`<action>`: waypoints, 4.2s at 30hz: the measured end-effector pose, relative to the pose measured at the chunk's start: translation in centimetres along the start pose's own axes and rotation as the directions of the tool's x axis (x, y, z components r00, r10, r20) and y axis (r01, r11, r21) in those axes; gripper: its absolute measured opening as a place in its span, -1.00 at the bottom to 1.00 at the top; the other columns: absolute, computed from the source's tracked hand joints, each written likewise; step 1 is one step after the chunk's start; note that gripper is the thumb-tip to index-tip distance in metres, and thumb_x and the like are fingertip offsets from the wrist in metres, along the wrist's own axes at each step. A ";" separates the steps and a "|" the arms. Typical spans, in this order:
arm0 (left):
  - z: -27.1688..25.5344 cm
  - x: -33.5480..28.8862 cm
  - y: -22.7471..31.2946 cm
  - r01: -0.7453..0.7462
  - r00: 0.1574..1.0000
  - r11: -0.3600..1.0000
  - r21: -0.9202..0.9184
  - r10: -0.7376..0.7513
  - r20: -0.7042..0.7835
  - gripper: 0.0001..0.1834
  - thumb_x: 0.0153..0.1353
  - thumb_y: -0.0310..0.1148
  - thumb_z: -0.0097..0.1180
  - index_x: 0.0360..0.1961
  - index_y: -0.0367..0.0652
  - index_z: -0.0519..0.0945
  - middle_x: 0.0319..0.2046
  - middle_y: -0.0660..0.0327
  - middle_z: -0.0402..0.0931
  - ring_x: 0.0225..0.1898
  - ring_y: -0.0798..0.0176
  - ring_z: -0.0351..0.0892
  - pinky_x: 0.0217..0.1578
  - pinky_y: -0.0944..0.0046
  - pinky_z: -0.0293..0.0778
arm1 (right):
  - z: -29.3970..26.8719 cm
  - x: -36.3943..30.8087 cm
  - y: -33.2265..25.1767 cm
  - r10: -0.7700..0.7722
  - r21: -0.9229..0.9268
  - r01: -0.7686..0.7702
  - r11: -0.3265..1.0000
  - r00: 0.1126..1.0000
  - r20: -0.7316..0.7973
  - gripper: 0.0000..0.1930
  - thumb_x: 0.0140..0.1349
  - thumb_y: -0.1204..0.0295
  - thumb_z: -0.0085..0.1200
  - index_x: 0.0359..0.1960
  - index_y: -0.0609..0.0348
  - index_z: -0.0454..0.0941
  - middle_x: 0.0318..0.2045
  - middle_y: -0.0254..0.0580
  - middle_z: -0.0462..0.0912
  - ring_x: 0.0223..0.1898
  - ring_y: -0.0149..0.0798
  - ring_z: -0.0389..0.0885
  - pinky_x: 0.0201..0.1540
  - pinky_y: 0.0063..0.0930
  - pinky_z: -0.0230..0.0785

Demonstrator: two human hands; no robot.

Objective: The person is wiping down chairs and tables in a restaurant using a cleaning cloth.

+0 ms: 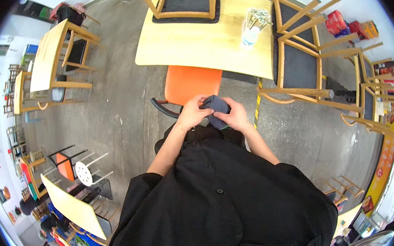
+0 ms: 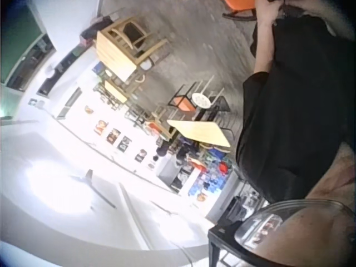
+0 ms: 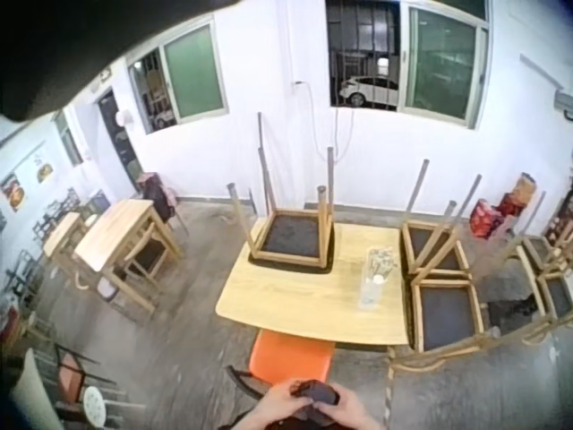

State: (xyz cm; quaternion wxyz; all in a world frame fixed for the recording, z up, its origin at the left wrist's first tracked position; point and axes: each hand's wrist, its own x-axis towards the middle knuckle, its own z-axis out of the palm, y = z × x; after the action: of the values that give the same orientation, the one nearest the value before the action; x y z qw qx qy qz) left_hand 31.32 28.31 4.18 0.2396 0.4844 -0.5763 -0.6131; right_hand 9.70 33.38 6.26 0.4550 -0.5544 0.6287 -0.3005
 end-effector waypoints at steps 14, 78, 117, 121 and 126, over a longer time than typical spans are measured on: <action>-16.9 -3.8 -10.2 0.439 0.895 0.782 0.442 -0.340 -0.288 -0.49 0.37 0.02 0.30 -0.01 -0.28 0.75 -0.08 -0.08 0.78 0.02 -0.06 0.78 0.07 0.04 0.61 | -3.7 -4.5 7.0 0.306 -0.171 -0.383 0.908 0.883 -0.355 -0.35 0.03 0.13 0.54 0.12 0.25 0.69 -0.11 0.14 0.81 -0.02 0.11 0.81 0.09 -0.11 0.61; -18.8 -5.5 -35.3 0.035 0.964 0.388 0.921 0.232 -0.134 -0.60 0.32 -0.22 0.31 -0.64 -0.10 0.54 -0.61 0.23 0.50 -0.40 0.03 0.56 0.11 -0.11 0.42 | 29.3 19.0 25.8 0.486 -0.494 -0.495 0.715 0.860 -0.158 -0.38 0.27 0.26 0.35 0.39 -0.16 0.50 0.19 -0.02 0.63 0.27 0.15 0.60 0.22 0.01 0.55; -19.4 -4.0 -37.1 0.073 0.949 0.552 0.831 0.218 -0.228 -0.64 0.21 -0.44 0.29 -0.70 -0.08 0.47 -0.65 0.24 0.47 -0.49 0.08 0.50 0.04 0.04 0.40 | 42.0 21.4 31.8 0.034 -0.647 0.293 0.704 0.896 0.443 -0.52 0.13 0.44 0.29 0.12 -0.35 0.64 0.13 -0.18 0.52 0.27 0.04 0.49 0.19 0.09 0.52; -19.8 -4.4 -37.3 0.089 0.939 0.532 0.842 0.238 -0.249 -0.64 0.18 -0.43 0.29 -0.72 -0.05 0.46 -0.67 0.25 0.46 -0.51 0.09 0.50 0.03 0.03 0.43 | 40.3 18.1 33.6 -0.061 -0.602 0.493 0.628 0.803 0.593 -0.73 0.18 0.32 0.26 -0.07 -0.31 0.72 0.13 -0.32 0.53 0.24 -0.05 0.49 0.22 -0.04 0.53; -19.9 -4.6 -37.2 0.075 0.937 0.552 0.830 0.246 -0.249 -0.65 0.19 -0.43 0.28 -0.72 -0.06 0.46 -0.66 0.25 0.48 -0.49 0.08 0.52 0.04 0.02 0.44 | 33.7 15.1 36.6 0.111 -0.628 0.546 0.555 0.700 0.706 -0.82 0.23 0.26 0.22 -0.14 -0.25 0.76 0.07 -0.33 0.54 0.30 -0.09 0.45 0.27 -0.05 0.51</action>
State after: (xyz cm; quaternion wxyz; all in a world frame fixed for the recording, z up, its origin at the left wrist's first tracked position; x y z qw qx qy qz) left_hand 60.34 31.01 -26.65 0.1078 0.6076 -0.7696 -0.1639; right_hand 25.16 30.47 -43.36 0.3026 -0.8454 0.4006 0.1825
